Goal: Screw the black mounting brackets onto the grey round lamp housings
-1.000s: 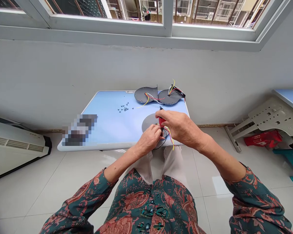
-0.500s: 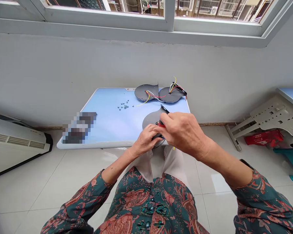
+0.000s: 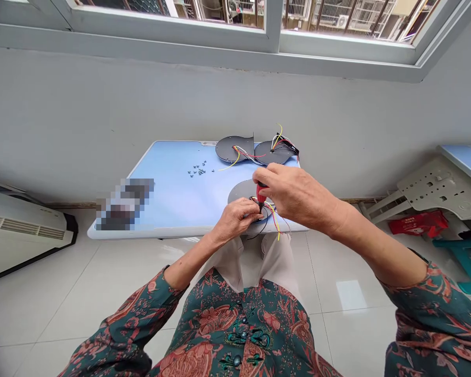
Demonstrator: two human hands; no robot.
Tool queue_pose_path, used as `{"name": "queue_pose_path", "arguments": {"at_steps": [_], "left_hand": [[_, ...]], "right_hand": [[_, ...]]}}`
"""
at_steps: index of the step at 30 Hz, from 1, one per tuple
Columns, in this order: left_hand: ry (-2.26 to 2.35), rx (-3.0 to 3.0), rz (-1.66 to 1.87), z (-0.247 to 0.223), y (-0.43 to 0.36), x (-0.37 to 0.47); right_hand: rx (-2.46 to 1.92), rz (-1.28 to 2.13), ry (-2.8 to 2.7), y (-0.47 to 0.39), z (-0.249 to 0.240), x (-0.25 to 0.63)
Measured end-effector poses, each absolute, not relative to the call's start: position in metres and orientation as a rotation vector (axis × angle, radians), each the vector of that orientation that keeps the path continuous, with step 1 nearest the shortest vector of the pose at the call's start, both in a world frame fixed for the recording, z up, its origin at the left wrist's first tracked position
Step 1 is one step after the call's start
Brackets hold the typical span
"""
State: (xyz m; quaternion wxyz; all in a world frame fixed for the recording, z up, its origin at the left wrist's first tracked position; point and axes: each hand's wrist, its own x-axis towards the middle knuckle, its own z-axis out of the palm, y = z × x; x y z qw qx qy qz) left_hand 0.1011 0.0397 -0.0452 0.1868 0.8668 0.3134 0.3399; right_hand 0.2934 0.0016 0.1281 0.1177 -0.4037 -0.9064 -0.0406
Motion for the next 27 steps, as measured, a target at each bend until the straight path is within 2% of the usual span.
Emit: {"name": "queue_pose_path", "arguments": {"at_steps": [7, 9, 15, 21, 23, 27], "left_hand": [[0.873, 2.508, 0.985, -0.053, 0.041, 0.102], [0.886, 2.530, 0.992, -0.055, 0.041, 0.103], [0.903, 2.544, 0.953, -0.054, 0.041, 0.103], [0.881, 2.491, 1.003, -0.057, 0.039, 0.103], [0.894, 2.494, 1.006, -0.058, 0.040, 0.104], [0.910, 2.486, 1.009, -0.058, 0.039, 0.105]], "right_hand": [[-1.527, -0.567, -2.458, -0.007, 0.120, 0.269], [-1.523, -0.565, -2.490, -0.007, 0.123, 0.268], [-1.112, -0.371, -2.783, -0.002, 0.131, 0.283], [-1.761, -0.600, -2.477, -0.003, 0.123, 0.271], [-1.690, -0.590, -2.526, -0.002, 0.125, 0.273], [-1.186, -0.442, -2.746, -0.001, 0.128, 0.287]]}}
